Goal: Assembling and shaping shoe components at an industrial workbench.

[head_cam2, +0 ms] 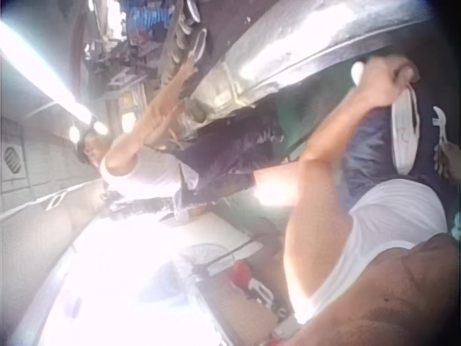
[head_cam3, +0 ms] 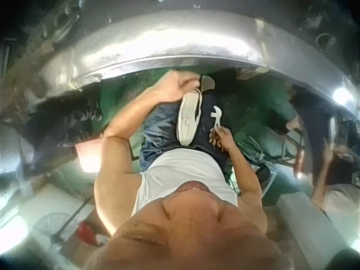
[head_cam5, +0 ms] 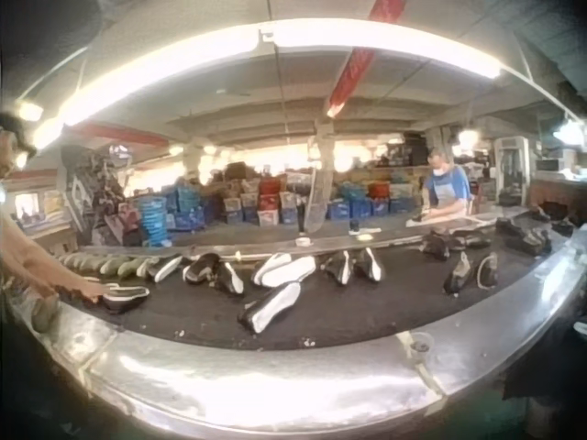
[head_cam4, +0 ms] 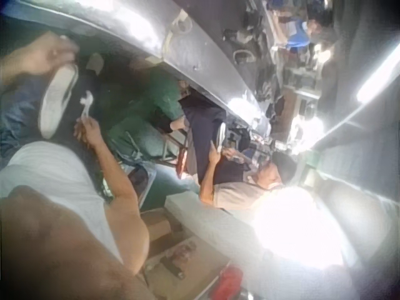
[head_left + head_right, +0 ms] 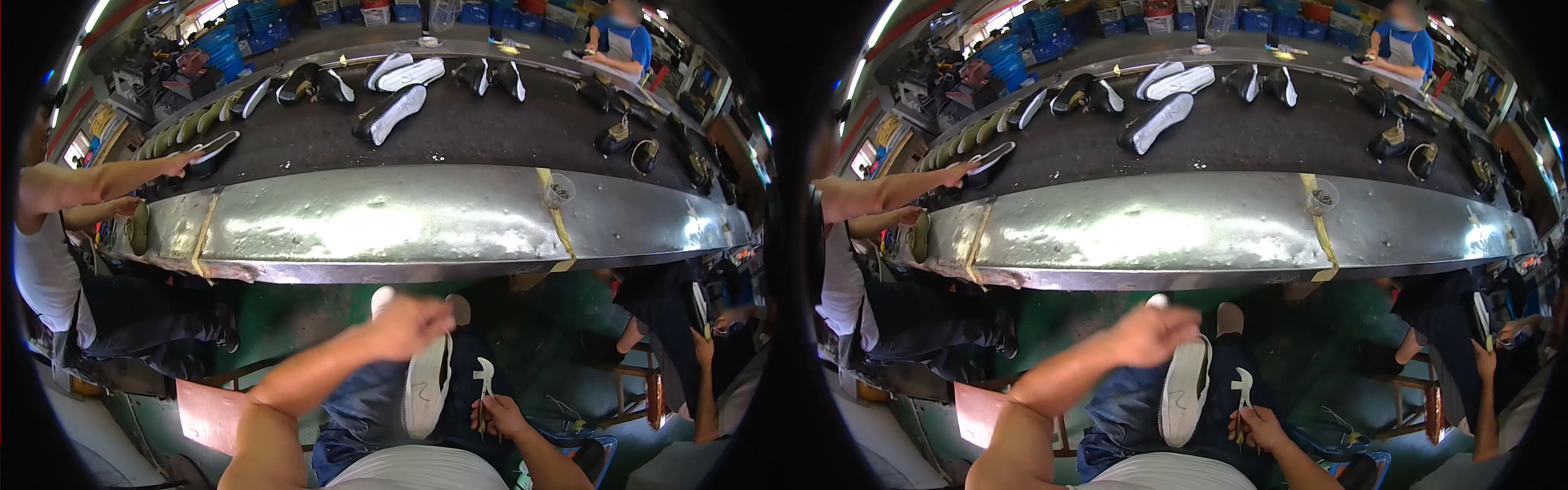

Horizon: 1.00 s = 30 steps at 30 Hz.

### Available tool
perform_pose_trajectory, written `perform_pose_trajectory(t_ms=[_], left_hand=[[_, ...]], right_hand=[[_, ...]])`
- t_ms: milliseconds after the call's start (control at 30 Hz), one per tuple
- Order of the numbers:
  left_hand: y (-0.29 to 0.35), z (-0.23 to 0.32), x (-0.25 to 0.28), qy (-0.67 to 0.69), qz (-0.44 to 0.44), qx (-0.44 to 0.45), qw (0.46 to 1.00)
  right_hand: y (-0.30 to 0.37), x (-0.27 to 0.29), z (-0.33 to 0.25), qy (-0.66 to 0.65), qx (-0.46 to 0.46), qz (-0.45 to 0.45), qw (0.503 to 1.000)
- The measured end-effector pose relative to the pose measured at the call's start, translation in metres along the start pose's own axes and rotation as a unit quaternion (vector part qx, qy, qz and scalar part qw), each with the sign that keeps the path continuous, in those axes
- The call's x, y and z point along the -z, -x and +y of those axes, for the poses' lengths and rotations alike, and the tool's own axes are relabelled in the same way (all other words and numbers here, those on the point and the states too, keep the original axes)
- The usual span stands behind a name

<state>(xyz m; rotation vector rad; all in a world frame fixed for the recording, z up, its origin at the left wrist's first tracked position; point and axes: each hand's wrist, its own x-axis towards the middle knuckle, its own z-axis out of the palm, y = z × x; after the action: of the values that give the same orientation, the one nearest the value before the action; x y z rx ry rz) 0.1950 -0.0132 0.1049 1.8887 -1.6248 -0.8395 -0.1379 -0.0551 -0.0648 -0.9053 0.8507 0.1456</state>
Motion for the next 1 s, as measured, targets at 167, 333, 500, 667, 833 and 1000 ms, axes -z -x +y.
perform_pose_trajectory(t_ms=[167,333,500,667,833,1000], left_hand=[[-0.161,-0.083,0.126,-0.118,0.405,-0.077,0.903],[-0.263,-0.166,0.185,-0.342,0.352,0.172,0.854],[-0.258,-0.135,0.164,-0.356,0.212,0.082,0.907],[-0.217,-0.097,0.127,-0.273,0.261,-0.116,0.918],[-0.075,-0.035,0.001,-0.035,0.159,-0.354,0.921],[-0.011,-0.106,-0.09,-0.071,0.141,-0.205,0.966]], right_hand=[[-0.011,0.009,-0.018,-0.026,-0.048,-0.021,0.998],[-0.019,0.015,-0.025,-0.032,-0.062,-0.05,0.996],[-0.013,0.015,-0.025,-0.075,-0.057,-0.03,0.995],[-0.016,0.014,-0.023,-0.04,-0.06,-0.047,0.996],[-0.004,0.009,-0.012,-0.039,-0.028,-0.014,0.999],[0.0,0.006,-0.005,-0.013,-0.015,-0.002,1.0]])
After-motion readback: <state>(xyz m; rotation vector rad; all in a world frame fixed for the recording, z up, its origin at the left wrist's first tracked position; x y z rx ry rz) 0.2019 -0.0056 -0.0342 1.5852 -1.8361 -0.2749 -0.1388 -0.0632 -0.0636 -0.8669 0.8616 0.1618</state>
